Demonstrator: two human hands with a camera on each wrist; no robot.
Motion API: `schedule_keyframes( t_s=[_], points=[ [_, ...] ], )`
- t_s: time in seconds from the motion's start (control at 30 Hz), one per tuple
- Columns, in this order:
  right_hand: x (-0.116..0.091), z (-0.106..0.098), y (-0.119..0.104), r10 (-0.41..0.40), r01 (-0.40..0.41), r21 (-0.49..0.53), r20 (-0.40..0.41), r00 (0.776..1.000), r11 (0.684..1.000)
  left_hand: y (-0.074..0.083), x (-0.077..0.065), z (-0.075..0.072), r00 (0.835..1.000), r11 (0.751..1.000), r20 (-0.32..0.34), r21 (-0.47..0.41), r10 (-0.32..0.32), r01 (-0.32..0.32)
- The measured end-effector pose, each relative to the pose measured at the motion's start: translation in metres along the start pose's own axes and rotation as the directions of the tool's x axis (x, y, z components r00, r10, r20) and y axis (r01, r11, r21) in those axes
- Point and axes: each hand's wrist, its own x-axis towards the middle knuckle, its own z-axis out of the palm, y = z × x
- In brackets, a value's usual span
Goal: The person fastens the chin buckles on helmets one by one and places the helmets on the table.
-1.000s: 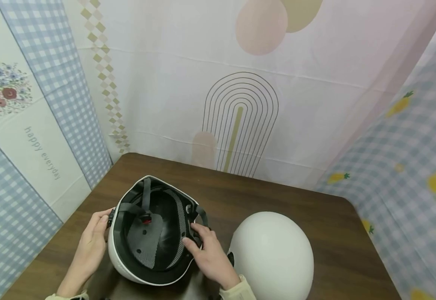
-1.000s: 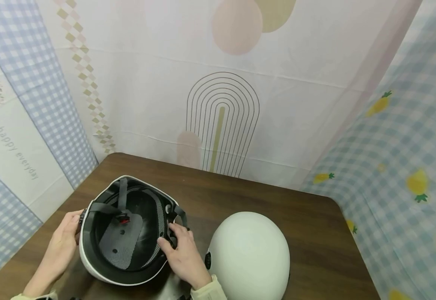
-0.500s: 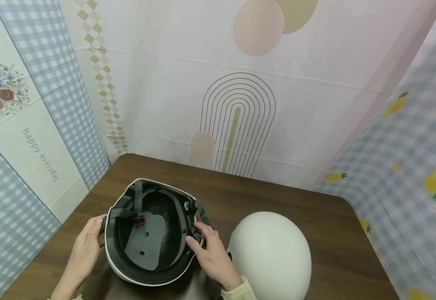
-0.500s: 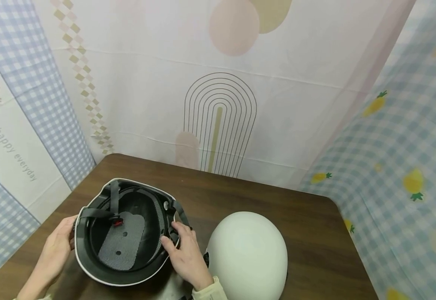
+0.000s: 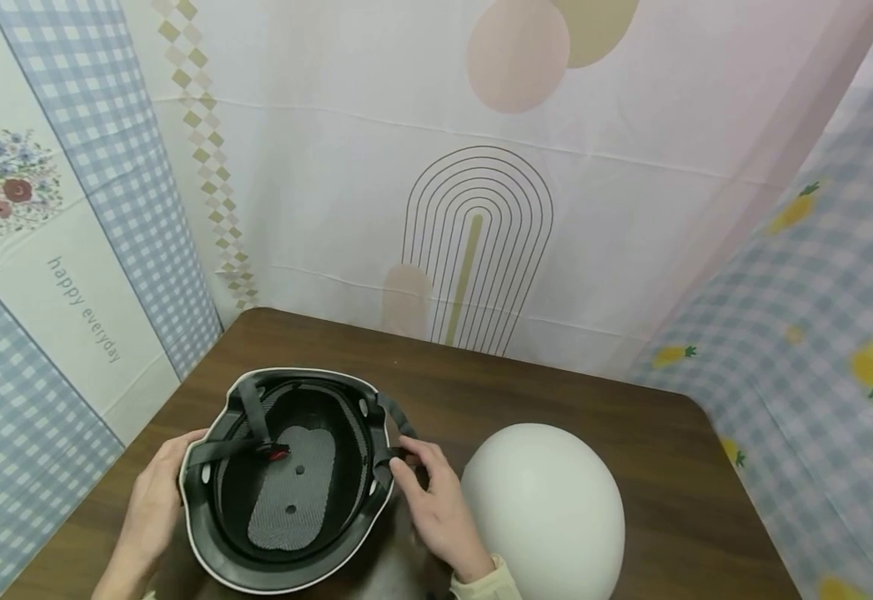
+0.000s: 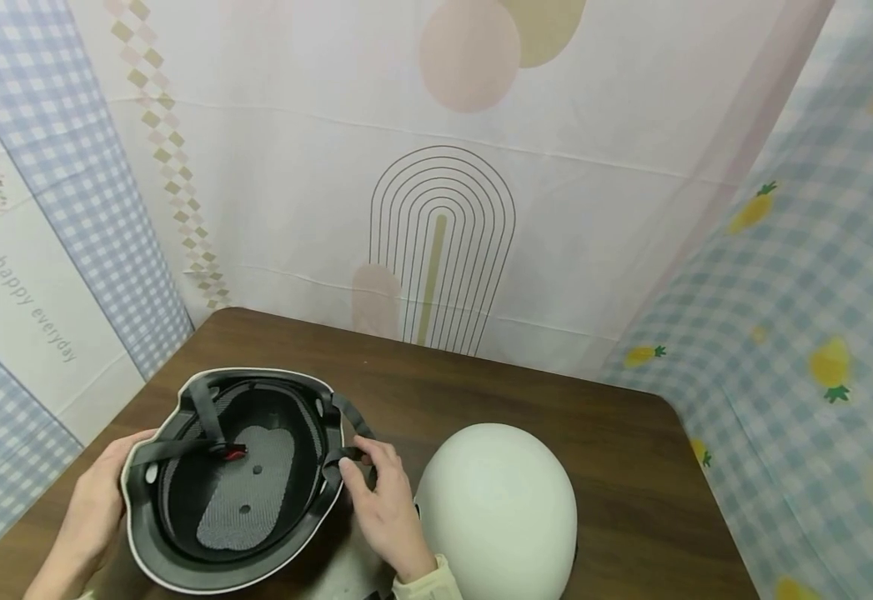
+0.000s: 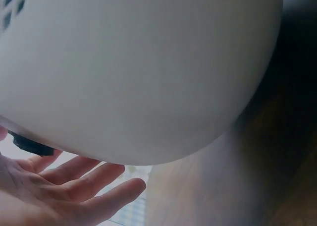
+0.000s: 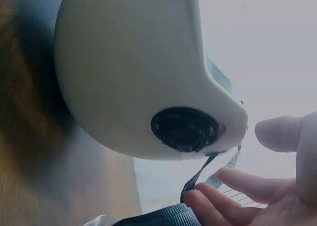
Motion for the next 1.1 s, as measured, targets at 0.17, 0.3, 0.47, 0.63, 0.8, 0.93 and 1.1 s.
schedule_keyframes(
  t_s=[0.17, 0.3, 0.47, 0.63, 0.8, 0.93, 1.1],
  points=[
    [0.000, -0.002, -0.001, 0.017, -0.017, 0.026, -0.006, 1.000, 1.000, 0.001, 0.001, -0.003, 0.998, 0.998, 0.000, 0.011, -0.057, 0.057],
    [0.000, -0.002, 0.001, 0.023, -0.023, 0.032, -0.007, 1.000, 0.999, 0.000, 0.002, -0.003, 0.997, 0.997, 0.005, 0.021, -0.073, 0.073],
    [0.000, -0.002, 0.001, 0.016, -0.016, 0.026, -0.014, 1.000, 1.000, 0.000, 0.003, -0.001, 0.996, 0.996, 0.008, 0.009, -0.084, 0.084],
    [0.000, -0.002, 0.001, 0.027, -0.027, 0.020, -0.001, 1.000, 0.999, 0.000, 0.005, 0.001, 0.991, 0.991, 0.023, 0.037, -0.130, 0.129],
    [-0.001, 0.000, 0.000, 0.059, -0.059, 0.018, -0.002, 0.998, 0.998, 0.000, 0.006, 0.001, 0.980, 0.979, 0.065, 0.097, -0.188, 0.181],
    [-0.002, 0.003, -0.001, 0.095, -0.095, 0.015, 0.016, 0.995, 0.995, 0.002, 0.006, 0.001, 0.979, 0.975, 0.069, 0.128, -0.190, 0.180],
    [-0.005, 0.006, -0.001, 0.147, -0.147, -0.010, 0.043, 0.988, 0.989, 0.011, 0.005, 0.003, 0.998, 0.978, 0.040, 0.202, -0.057, 0.048]
  ],
)
